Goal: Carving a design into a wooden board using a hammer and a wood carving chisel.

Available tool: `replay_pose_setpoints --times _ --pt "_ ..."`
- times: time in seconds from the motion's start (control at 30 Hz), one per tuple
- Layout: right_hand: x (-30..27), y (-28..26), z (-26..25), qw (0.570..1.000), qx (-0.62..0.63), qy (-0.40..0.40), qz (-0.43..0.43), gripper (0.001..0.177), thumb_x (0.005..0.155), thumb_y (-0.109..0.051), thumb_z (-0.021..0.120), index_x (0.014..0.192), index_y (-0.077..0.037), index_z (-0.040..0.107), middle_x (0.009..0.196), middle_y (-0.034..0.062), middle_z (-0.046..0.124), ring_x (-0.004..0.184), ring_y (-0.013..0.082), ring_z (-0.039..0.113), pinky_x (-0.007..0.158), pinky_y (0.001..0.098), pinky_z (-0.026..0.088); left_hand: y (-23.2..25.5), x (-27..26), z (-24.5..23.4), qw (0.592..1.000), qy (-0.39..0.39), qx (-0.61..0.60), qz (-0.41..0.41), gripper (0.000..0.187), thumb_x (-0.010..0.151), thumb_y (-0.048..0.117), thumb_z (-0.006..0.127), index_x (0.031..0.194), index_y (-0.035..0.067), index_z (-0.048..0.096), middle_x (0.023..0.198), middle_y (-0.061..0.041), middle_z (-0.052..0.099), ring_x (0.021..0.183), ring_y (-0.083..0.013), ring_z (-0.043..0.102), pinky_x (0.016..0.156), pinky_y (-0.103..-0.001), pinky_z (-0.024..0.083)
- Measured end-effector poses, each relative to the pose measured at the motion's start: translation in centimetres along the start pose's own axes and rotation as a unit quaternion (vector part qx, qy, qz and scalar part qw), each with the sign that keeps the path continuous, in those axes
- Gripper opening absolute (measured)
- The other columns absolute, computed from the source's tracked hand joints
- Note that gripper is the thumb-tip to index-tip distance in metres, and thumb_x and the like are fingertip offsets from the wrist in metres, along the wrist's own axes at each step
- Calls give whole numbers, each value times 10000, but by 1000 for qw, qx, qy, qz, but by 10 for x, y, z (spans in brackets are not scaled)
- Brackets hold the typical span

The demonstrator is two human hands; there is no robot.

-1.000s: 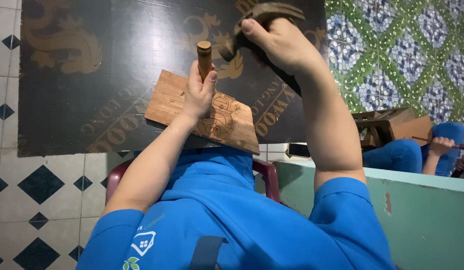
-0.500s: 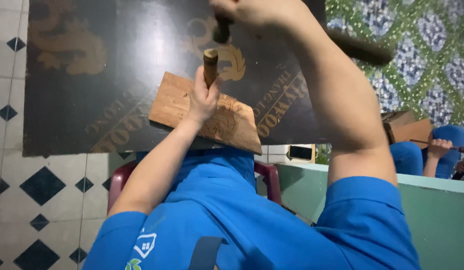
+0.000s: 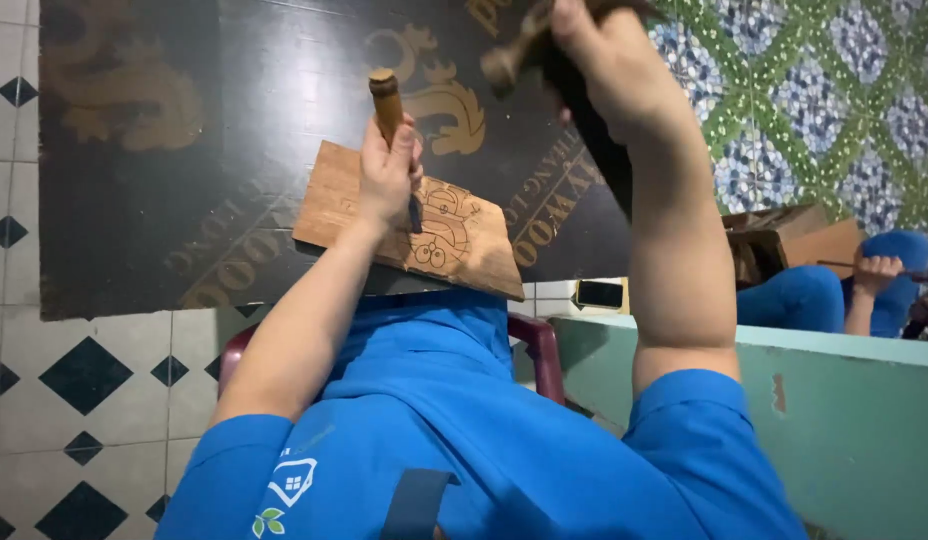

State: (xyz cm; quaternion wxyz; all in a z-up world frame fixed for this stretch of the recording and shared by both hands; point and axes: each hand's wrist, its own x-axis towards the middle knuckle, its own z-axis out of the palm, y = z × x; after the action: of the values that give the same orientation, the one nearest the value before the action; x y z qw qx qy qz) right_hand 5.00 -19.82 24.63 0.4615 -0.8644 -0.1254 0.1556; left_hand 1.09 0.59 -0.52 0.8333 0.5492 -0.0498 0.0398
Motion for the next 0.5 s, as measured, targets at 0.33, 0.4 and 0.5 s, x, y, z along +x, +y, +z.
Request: replay_pose_setpoints --times 0.33,0.4,0.5 --pt "-7 40 -5 997 -45 -35 57 659 1037 -630 408 757 -65 600 668 82 643 546 138 620 561 239 495 -7 8 8 999 32 -22 -30 426 999 525 550 1141 132 464 715 33 447 541 -53 422 448 -187 382" --pt "-3 44 -3 997 -38 -34 63 651 1023 -641 423 782 -62 597 659 90 639 539 147 628 546 239 493 -11 8 8 999 32 -31 -28 418 1003 519 554 1140 134 469 716 30 445 539 -53 411 445 -191 365" --pt "-2 37 -1 994 -71 -33 72 709 990 -690 405 745 -64 630 622 88 646 535 146 639 557 238 487 -9 6 8 999 33 -36 -22 418 1005 519 551 1145 134 472 725 27 447 546 -54 405 449 -191 358"
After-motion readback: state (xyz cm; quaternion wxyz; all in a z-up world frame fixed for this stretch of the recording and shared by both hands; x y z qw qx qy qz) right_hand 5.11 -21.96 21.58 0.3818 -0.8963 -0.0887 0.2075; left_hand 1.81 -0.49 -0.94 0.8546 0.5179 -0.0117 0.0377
